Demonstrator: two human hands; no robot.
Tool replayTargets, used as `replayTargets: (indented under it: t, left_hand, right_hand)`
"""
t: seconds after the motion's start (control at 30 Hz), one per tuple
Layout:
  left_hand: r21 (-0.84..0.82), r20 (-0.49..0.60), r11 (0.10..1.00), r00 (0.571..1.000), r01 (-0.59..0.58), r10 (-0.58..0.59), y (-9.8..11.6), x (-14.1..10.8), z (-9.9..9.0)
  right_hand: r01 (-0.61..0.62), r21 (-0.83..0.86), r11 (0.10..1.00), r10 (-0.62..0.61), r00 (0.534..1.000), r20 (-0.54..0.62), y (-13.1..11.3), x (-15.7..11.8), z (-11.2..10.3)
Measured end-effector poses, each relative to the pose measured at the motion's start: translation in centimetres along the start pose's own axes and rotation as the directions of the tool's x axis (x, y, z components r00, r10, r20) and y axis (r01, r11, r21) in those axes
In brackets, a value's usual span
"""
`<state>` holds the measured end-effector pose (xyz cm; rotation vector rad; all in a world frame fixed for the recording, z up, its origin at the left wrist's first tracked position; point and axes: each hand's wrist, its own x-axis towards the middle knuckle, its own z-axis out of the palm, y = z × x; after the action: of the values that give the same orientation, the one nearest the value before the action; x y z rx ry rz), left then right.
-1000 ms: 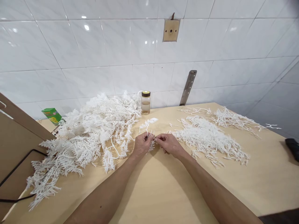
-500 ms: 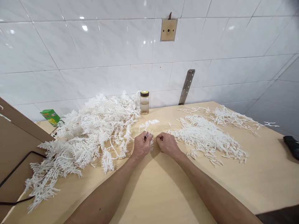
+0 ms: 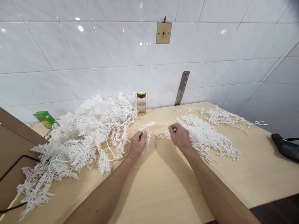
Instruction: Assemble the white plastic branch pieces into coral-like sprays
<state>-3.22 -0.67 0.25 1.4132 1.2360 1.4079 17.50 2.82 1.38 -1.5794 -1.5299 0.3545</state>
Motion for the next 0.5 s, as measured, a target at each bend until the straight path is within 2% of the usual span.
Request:
replayTargets:
  t: [0.07,0.13,0.17,0.2,0.27,0.33,0.4,0.5]
  left_hand:
    - [-0.031,-0.001,1.0,1.0,0.005,-0.005,-0.2,0.1,0.0]
    - [-0.058,0.0,0.998,1.0,0.004,-0.004,-0.4,0.3,-0.1]
    - [-0.069,-0.002,0.998,1.0,0.005,-0.005,-0.5,0.4,-0.2]
    - [-0.079,-0.001,0.997,1.0,0.01,-0.01,-0.6,0.5,-0.2]
    - [-0.106,0.007,0.994,1.0,0.029,-0.028,-0.7,0.7,-0.3]
    - [-0.138,0.016,0.989,0.999,0.053,-0.051,-0.7,0.8,-0.3]
    - [-0.148,0.008,0.987,0.998,0.058,-0.057,-0.7,0.9,-0.2]
    - [-0.092,-0.013,0.996,1.0,0.008,-0.009,-0.3,0.7,-0.1]
  right_hand:
    - [-0.019,0.207,0.978,-0.031,0.971,0.236,-0.7,-0.9,1.3]
    - [-0.035,0.332,0.943,-0.114,0.901,0.418,-1.1,-1.4,2.5]
    - [-0.011,0.335,0.942,-0.145,0.887,0.437,-1.1,-1.5,2.8]
    - [0.033,0.302,0.953,-0.161,0.897,0.411,-1.0,-1.5,3.0]
    - [0.102,0.194,0.976,-0.154,0.949,0.275,-0.6,-1.2,2.9]
    - [0.076,0.198,0.977,-0.116,0.973,0.199,-0.6,-1.0,2.5]
    - [-0.004,0.336,0.942,-0.096,0.956,0.278,-1.1,-1.2,2.1]
    - [-0.098,0.458,0.883,-0.137,0.881,0.453,-2.6,-2.2,1.8]
